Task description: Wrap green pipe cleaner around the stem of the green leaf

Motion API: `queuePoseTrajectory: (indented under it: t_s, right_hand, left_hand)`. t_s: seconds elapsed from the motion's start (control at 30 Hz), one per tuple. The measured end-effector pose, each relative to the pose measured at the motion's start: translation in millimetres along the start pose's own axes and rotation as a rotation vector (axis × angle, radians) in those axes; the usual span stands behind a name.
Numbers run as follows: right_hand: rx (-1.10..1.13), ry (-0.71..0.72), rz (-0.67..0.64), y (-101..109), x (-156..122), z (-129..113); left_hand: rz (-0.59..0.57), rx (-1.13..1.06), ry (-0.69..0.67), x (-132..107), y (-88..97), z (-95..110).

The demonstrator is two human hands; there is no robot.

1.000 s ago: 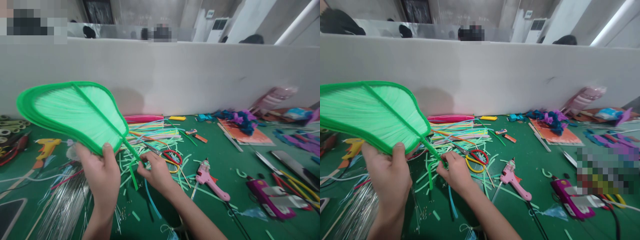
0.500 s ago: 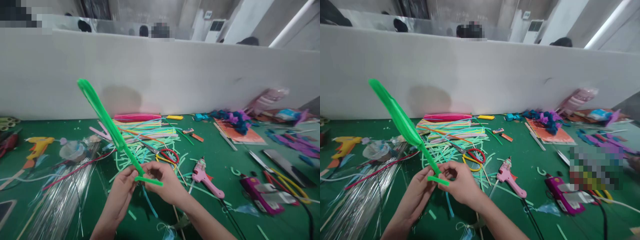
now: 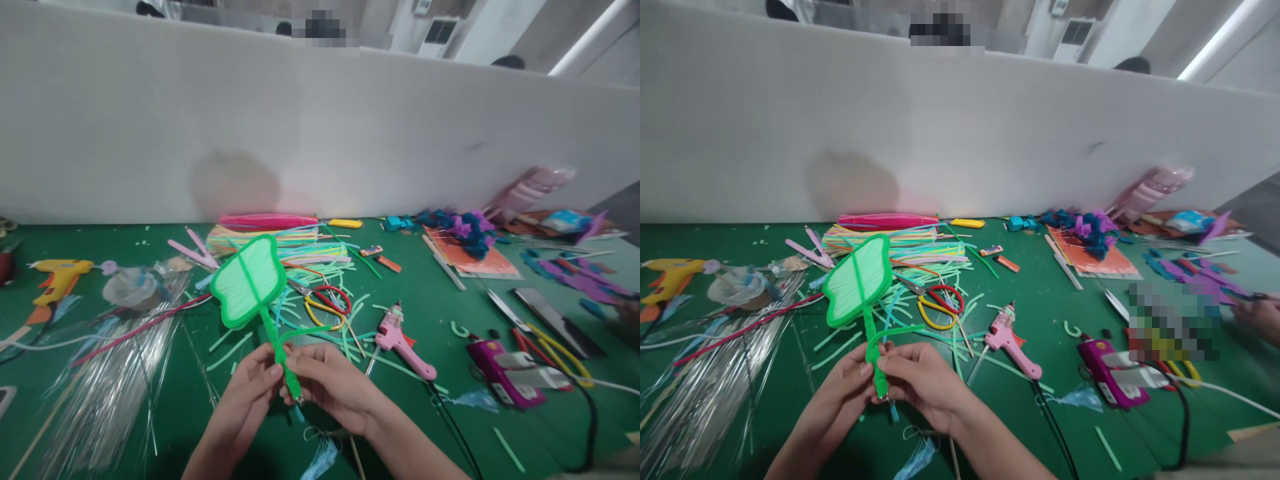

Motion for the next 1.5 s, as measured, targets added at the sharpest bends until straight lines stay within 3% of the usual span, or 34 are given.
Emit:
queuePoseTrajectory:
  t_s: [0.37, 0.57, 0.83, 1.03, 1.13, 1.23, 1.33, 1.4, 1.5]
  right_hand:
    - [0.036, -0.118, -0.084, 12.4, 1.5, 6.6]
    - [0.014, -0.173, -0.068, 17.2, 0.5, 15.0]
    - [-0.001, -0.217, -0.006, 22.3, -3.1, 11.5]
    - [-0.123, -0.147, 0.026, 21.2, -2.5, 2.2]
    - [-0.485, 0.038, 0.235, 26.3, -7.5, -11.3]
    - [-0.929, 0.438, 0.454, 26.7, -19.6, -31.7]
    - [-1.171, 0.745, 0.339, 19.8, -26.6, -37.6]
    - [-1.262, 0.807, 0.227, 17.4, -25.5, -33.6]
    - [-1.324, 0.827, 0.185, 17.9, -20.1, -25.5]
  left_hand:
    - [-0.06, 0.063, 0.074, 1.2, 8.5, -1.4]
    - [0.087, 0.114, 0.078, 0.9, 17.2, -0.6]
    - [0.053, 0.25, 0.181, -0.5, 3.3, 15.1]
    - [0.096, 0.269, 0.186, -1.1, 0.9, 22.0]
    - [0.068, 0.271, 0.191, -2.4, -1.9, 21.1]
    - [0.059, 0.301, 0.212, -3.6, -4.9, 19.5]
    - [0.09, 0.331, 0.22, -3.5, -6.6, 18.1]
    - [0.102, 0.344, 0.209, -2.9, -7.5, 17.6]
    - [0.113, 0.338, 0.191, -2.5, -7.7, 16.8]
Point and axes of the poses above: each hand's wrist, its own x-axis towards the middle knuckle, its own y-axis out of the back of the hand, z = x × y, the point moved 3 cm from there along x, towards the middle knuckle, and after that the axes turned 6 degrees about -x, right-handed, at the moved point
